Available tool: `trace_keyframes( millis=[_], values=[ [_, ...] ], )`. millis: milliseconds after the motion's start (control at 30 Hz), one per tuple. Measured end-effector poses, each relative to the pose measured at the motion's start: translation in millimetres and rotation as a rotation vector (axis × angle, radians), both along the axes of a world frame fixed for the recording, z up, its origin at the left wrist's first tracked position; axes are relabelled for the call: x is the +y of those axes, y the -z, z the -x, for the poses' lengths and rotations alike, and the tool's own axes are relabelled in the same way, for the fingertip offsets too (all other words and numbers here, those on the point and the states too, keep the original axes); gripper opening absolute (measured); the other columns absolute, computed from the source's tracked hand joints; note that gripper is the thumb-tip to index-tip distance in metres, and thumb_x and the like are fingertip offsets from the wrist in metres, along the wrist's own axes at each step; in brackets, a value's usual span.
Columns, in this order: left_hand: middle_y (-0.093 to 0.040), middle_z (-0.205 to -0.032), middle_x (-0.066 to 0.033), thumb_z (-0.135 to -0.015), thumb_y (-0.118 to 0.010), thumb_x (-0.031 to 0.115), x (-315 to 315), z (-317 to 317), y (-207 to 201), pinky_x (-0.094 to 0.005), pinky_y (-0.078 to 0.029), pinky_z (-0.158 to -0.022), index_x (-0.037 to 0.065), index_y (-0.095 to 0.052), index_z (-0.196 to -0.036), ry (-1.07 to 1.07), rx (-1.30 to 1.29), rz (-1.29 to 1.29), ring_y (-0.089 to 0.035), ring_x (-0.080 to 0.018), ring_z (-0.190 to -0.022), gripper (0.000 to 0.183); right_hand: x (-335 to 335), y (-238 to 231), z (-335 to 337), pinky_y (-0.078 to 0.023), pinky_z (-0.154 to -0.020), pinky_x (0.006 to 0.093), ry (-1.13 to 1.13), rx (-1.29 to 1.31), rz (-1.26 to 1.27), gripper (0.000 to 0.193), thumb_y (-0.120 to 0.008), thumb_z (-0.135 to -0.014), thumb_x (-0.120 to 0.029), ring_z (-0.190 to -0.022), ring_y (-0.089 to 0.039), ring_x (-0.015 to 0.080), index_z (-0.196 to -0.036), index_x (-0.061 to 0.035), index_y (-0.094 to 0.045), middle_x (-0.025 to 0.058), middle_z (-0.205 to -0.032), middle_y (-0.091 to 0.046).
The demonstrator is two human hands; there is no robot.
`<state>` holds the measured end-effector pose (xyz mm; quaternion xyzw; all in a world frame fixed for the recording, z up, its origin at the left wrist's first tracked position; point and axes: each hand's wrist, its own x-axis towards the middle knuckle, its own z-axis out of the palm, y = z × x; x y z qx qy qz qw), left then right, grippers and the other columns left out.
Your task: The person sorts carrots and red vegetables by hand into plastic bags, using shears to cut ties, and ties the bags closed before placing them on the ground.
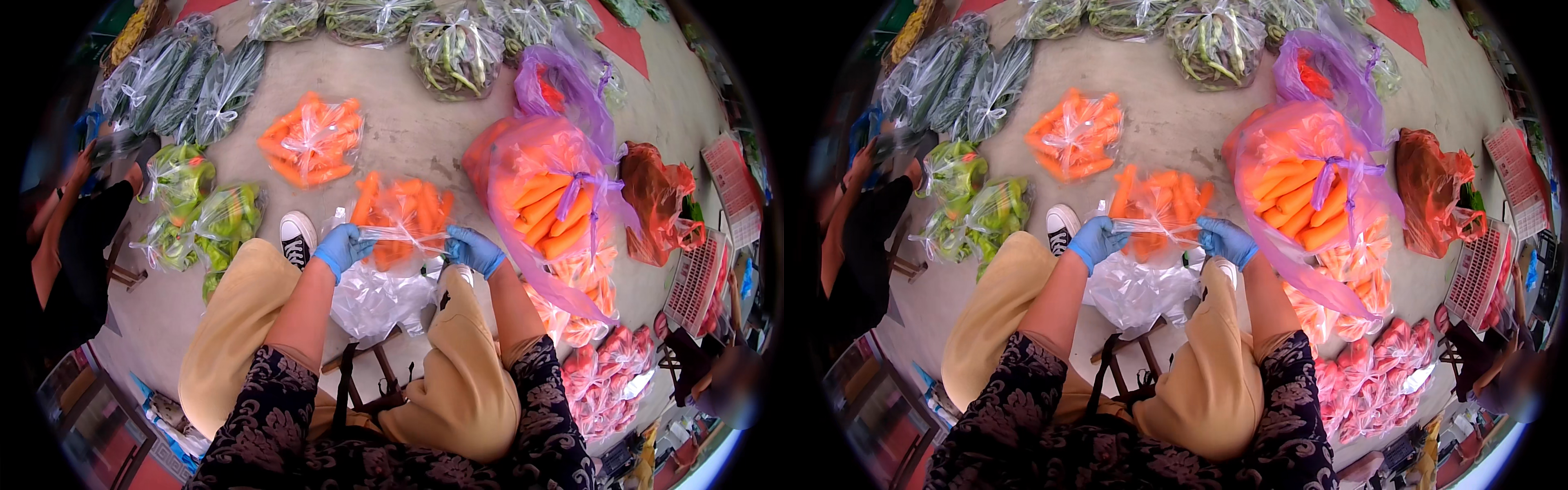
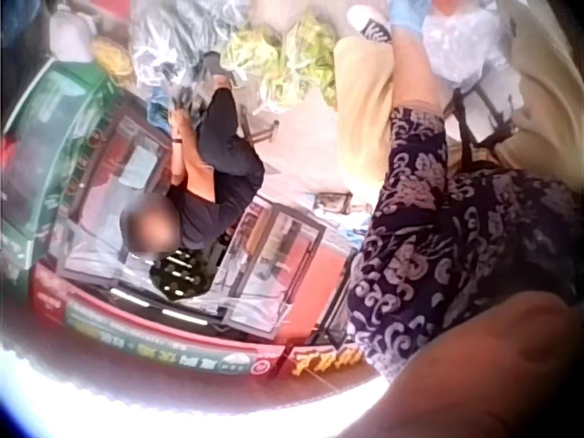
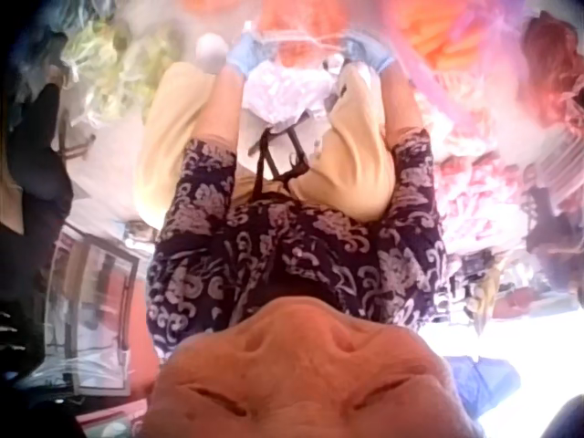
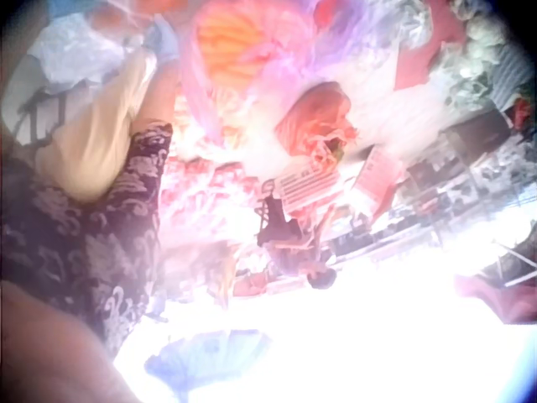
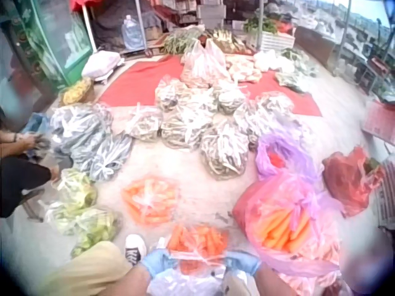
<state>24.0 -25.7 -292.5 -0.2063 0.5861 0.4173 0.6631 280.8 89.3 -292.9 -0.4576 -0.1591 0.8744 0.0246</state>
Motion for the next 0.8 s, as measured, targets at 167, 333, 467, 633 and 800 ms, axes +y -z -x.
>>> trace_keyframes(
  millis=[167, 333, 467, 633, 800],
  values=[
    [-0.038, -0.055, -0.0036, -0.068, -0.040, 0.013, 9.7, -20.3, -2.9, -0.0359, -0.042, -0.062, 0.011, -0.037, -0.056, -0.567, -0.421, -0.245, -0.038, -0.0179, -0.047, 0.012, 2.0, -2.8, 11.0, -0.025, -0.041, 0.0202, -0.331, 0.028, -0.150, 0.019, -0.060, -0.078, -0.024, -0.044, -0.034, 0.0056, -0.067, -0.0104, -0.053, -0.0036, -0.051, -0.037],
    [-0.030, -0.052, -0.0001, -0.069, -0.037, 0.016, 10.0, -10.8, 19.6, -0.0306, -0.034, -0.054, 0.014, -0.032, -0.055, -0.463, -0.235, 0.065, -0.026, -0.0153, -0.045, 0.015, 2.3, 45.8, 0.0, -0.021, -0.035, 0.0236, 0.154, -0.315, -0.050, 0.020, -0.057, -0.076, -0.023, -0.035, -0.027, 0.0071, -0.060, -0.0144, -0.048, -0.0045, -0.046, -0.033],
    [-0.038, -0.056, -0.0021, -0.071, -0.036, 0.012, 11.3, -8.6, 13.4, -0.0297, -0.037, -0.054, 0.009, -0.040, -0.061, -0.561, -0.272, -0.123, -0.035, -0.0166, -0.050, 0.010, 8.8, 27.3, 1.5, -0.028, -0.037, 0.0238, 0.367, -0.132, 0.192, 0.010, -0.054, -0.077, -0.022, -0.038, -0.033, 0.0091, -0.073, -0.0125, -0.052, -0.0024, -0.048, -0.038],
    [-0.058, -0.092, -0.0103, -0.074, -0.043, 0.002, 42.7, -28.1, -25.5, -0.0299, -0.047, -0.067, 0.004, -0.052, -0.081, -0.246, -0.394, -0.419, -0.056, -0.0224, -0.076, 0.011, 4.2, -38.6, 26.8, -0.043, -0.048, 0.0241, 0.263, 0.141, 0.230, 0.018, -0.052, -0.081, -0.020, -0.046, -0.046, 0.0101, -0.094, -0.0081, -0.054, -0.0012, -0.053, -0.044],
    [-0.039, -0.128, -0.0123, -0.077, -0.058, 0.006, 38.7, -30.7, -31.0, -0.0303, -0.047, -0.079, 0.007, -0.040, -0.123, 0.427, -0.083, -0.535, -0.054, -0.0184, -0.098, 0.049, -5.6, -36.0, 39.5, -0.049, -0.052, 0.0250, -0.111, 0.313, 0.143, 0.036, -0.056, -0.083, -0.026, -0.052, -0.054, 0.0108, -0.113, -0.0056, -0.051, 0.0008, -0.061, -0.054]
  ],
)
